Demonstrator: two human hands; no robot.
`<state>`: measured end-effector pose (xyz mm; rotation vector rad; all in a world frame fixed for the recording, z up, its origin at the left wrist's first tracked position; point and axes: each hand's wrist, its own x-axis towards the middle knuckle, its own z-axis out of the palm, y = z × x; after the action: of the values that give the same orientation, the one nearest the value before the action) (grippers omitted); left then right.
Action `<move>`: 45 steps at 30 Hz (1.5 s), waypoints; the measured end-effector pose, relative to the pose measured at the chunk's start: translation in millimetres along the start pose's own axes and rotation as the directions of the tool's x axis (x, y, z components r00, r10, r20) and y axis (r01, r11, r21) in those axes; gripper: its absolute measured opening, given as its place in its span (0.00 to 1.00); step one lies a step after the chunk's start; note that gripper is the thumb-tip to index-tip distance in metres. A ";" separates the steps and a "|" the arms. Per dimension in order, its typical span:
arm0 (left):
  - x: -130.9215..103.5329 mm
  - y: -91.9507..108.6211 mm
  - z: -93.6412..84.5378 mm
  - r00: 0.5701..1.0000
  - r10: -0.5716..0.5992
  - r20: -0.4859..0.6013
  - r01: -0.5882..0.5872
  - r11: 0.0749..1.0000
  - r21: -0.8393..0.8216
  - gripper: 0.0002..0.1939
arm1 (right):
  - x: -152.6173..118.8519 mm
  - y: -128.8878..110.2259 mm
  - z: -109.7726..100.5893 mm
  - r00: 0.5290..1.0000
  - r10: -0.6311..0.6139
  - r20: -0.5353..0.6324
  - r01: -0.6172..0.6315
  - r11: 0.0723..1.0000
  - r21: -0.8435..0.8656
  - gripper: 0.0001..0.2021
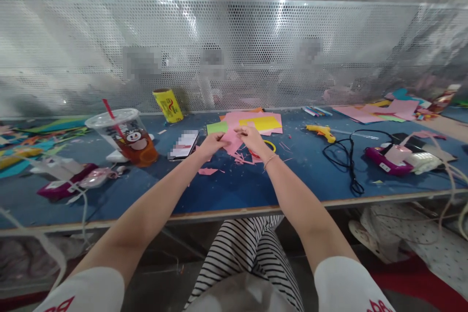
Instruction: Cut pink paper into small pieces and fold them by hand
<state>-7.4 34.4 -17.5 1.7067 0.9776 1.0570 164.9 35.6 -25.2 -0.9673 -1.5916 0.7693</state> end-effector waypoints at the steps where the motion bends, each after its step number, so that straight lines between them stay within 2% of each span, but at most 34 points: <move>1: -0.2 -1.0 0.5 1.000 -0.012 0.005 0.011 0.999 0.034 0.07 | -0.6 -2.3 0.1 1.000 -0.012 0.016 0.012 1.000 0.020 0.12; 4: 0.0 -2.6 2.9 0.998 -0.060 -0.029 0.061 0.997 0.053 0.06 | -1.9 -8.4 -0.3 0.999 -0.033 0.033 0.031 0.997 0.071 0.16; 8: 1.6 -1.5 3.4 0.992 -0.109 -0.057 0.100 0.985 -0.137 0.06 | -2.9 -9.1 -0.8 0.999 0.043 0.022 -0.044 0.999 0.004 0.17; 11: 1.3 0.7 1.3 0.987 -0.157 -0.026 0.143 0.947 -0.286 0.10 | -3.1 -4.2 -0.8 0.987 0.161 0.027 -0.163 0.976 0.145 0.13; 14: -0.9 3.3 0.2 0.982 -0.181 0.057 0.189 0.908 -0.374 0.14 | -2.7 0.6 -1.3 0.984 0.179 0.009 -0.175 0.947 0.268 0.09; 18: -4.1 6.3 1.0 0.986 -0.144 0.078 0.163 0.907 -0.388 0.13 | -1.8 3.6 -2.7 0.987 0.158 0.015 -0.154 0.934 0.321 0.08; 21: -5.3 6.1 2.1 0.989 -0.090 0.121 0.129 0.922 -0.364 0.15 | -1.1 4.5 -3.6 0.989 0.145 -0.003 -0.137 0.940 0.312 0.07; 26: -4.0 -1.1 6.3 0.996 -0.002 0.086 0.026 0.960 -0.280 0.19 | -0.7 5.3 -4.8 0.991 0.132 -0.018 -0.120 0.942 0.314 0.14; 32: -0.7 -4.8 11.1 1.000 0.009 -0.005 -0.011 0.963 -0.268 0.18 | -1.6 4.6 -5.9 0.992 0.125 -0.026 -0.115 0.962 0.246 0.11; 36: 0.4 -2.6 10.1 0.995 -0.001 -0.102 -0.025 0.966 -0.256 0.14 | -3.3 1.2 -4.4 0.989 0.149 -0.004 -0.144 0.963 0.228 0.09; 40: 0.4 -2.3 9.2 0.992 -0.034 -0.119 0.001 0.962 -0.274 0.12 | -3.6 1.9 -2.4 0.988 0.153 -0.005 -0.150 0.976 0.157 0.08; 42: 0.2 -3.1 8.9 0.992 -0.062 -0.107 0.030 0.959 -0.283 0.12 | -2.5 2.2 -1.6 0.991 0.118 -0.066 -0.115 0.992 0.049 0.09; 45: -0.2 -3.5 7.9 0.989 -0.097 -0.110 0.063 0.959 -0.277 0.11 | -0.9 -8.3 -1.1 0.967 -0.013 -0.253 -0.012 0.995 -0.095 0.11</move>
<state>-0.7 33.2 -22.8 1.3803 0.9223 1.1948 164.4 30.9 -18.1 -1.0891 -1.4144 0.5475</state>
